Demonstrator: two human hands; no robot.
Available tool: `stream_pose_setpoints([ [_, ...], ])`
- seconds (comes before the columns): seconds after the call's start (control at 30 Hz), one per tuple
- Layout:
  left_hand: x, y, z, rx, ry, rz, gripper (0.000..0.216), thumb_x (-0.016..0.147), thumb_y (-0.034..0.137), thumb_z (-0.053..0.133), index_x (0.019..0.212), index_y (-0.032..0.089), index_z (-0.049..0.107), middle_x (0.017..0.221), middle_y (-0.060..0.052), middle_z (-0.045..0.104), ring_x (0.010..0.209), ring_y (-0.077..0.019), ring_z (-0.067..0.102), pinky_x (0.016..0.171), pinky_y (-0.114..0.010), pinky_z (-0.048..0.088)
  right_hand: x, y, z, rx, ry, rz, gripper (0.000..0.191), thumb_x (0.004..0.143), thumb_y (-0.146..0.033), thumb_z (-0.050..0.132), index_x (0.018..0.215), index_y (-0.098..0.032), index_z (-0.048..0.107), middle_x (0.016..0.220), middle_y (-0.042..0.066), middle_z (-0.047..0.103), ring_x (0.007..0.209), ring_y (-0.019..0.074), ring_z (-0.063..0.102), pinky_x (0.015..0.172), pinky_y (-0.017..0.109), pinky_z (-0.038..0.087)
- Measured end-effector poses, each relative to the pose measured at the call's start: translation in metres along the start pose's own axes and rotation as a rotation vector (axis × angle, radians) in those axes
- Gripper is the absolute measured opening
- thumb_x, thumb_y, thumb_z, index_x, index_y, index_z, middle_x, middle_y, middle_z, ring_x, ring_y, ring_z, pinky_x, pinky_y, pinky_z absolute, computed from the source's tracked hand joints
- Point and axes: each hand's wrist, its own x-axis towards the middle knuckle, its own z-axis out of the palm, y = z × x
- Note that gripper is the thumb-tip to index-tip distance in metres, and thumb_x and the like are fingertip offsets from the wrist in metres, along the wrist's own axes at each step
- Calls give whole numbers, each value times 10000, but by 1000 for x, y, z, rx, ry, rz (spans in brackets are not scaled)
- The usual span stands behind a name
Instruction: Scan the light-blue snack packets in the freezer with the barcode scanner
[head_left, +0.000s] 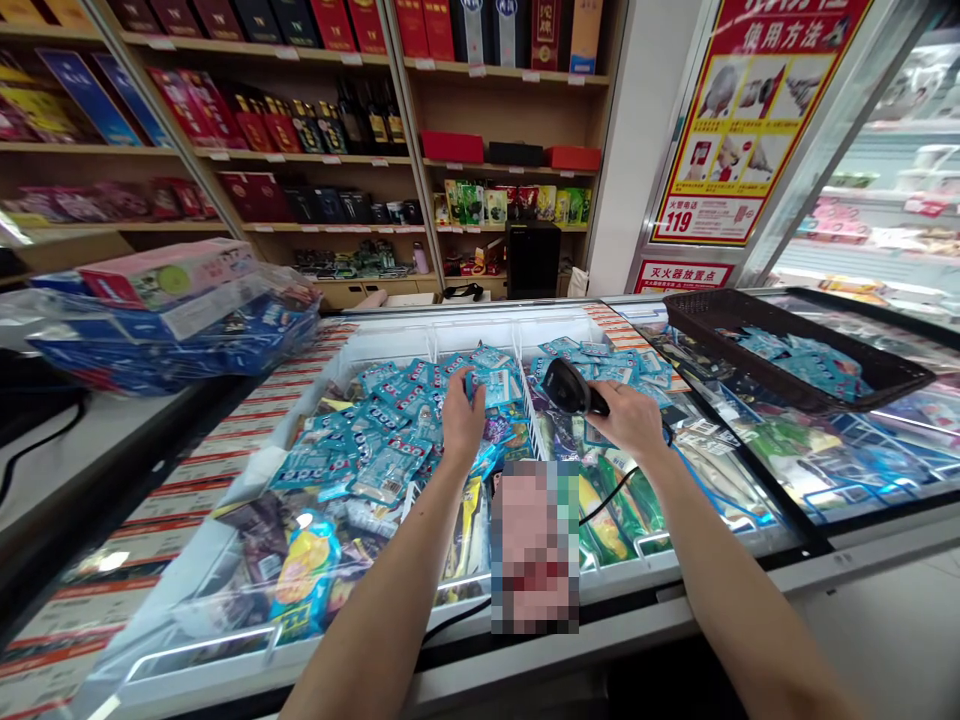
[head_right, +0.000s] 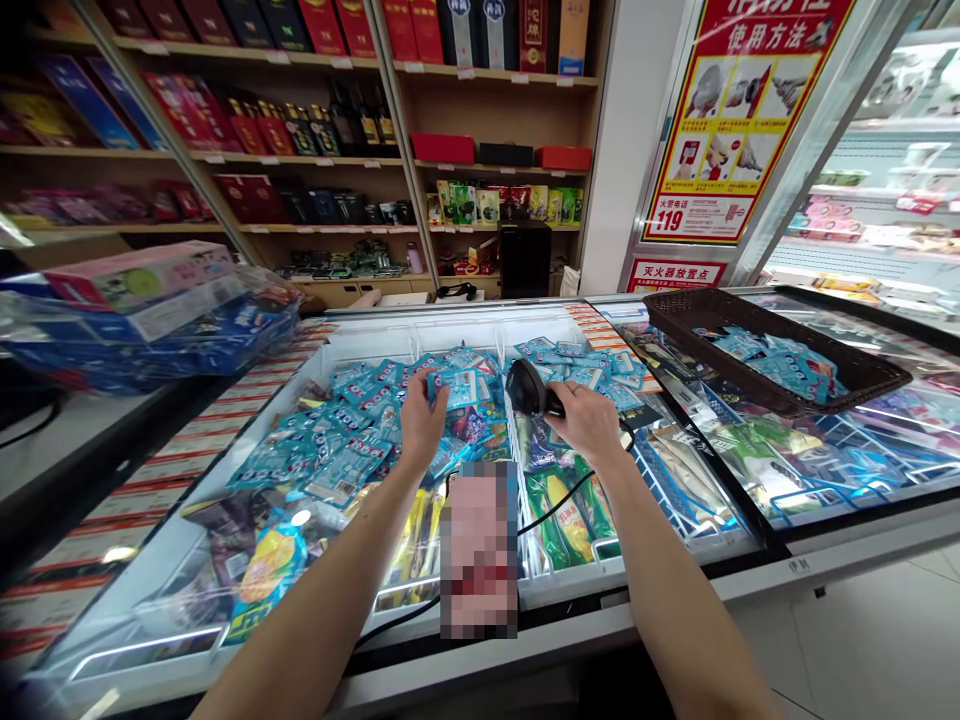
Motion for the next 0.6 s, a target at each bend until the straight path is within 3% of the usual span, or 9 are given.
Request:
stream_pose_setpoints([
  [0.13,-1,6,-3,166,168,11,466,851,280,467,1303,185,407,1209,-140,501,1147,-273,457,960,-403,357,1,7,5,-10,74,131,334,815,-389,555,1115,-250,596,952,46,674,870,210,610,615,265,336],
  [0.2,-2,10,-4,252,191,39,453,848,277,474,1293,199,440,1310,-150,438,1233,-303,387,1008,-450,305,1,9,7,-13,91,171,342,809,-406,561,1106,-245,607,923,53,678,842,213,614,605,266,328],
  [0.27,-4,14,-4,298,95,128,395,853,295,479,1244,242,506,1362,-118,417,1276,-305,351,1042,-470,261,2,8,7,-16,95,194,341,803,-410,569,1098,-244,617,915,57,681,826,215,616,599,266,324],
  [0.37,-6,18,1,304,-223,367,286,859,295,482,1116,300,606,1322,-48,500,1285,-260,369,1086,-465,206,3,7,5,-8,92,217,334,800,-406,570,1083,-236,626,922,63,685,822,219,617,598,264,325],
  [0.43,-7,17,7,315,-368,454,239,864,292,473,1022,311,652,1235,-26,577,1255,-236,414,1110,-472,161,4,7,4,-3,84,224,339,798,-404,571,1083,-230,626,925,67,685,823,221,619,596,265,329],
  [0.5,-7,15,12,352,-378,439,241,874,302,451,966,301,673,1168,-27,620,1215,-235,456,1124,-499,105,4,7,3,-3,72,236,338,796,-400,572,1086,-234,621,929,62,684,830,221,622,599,267,334],
  [0.6,-7,11,19,420,-278,370,273,877,319,431,985,269,676,1179,-56,621,1204,-262,469,1123,-550,28,4,11,5,-5,57,257,321,799,-386,571,1086,-249,612,944,50,684,854,224,621,611,271,344],
])
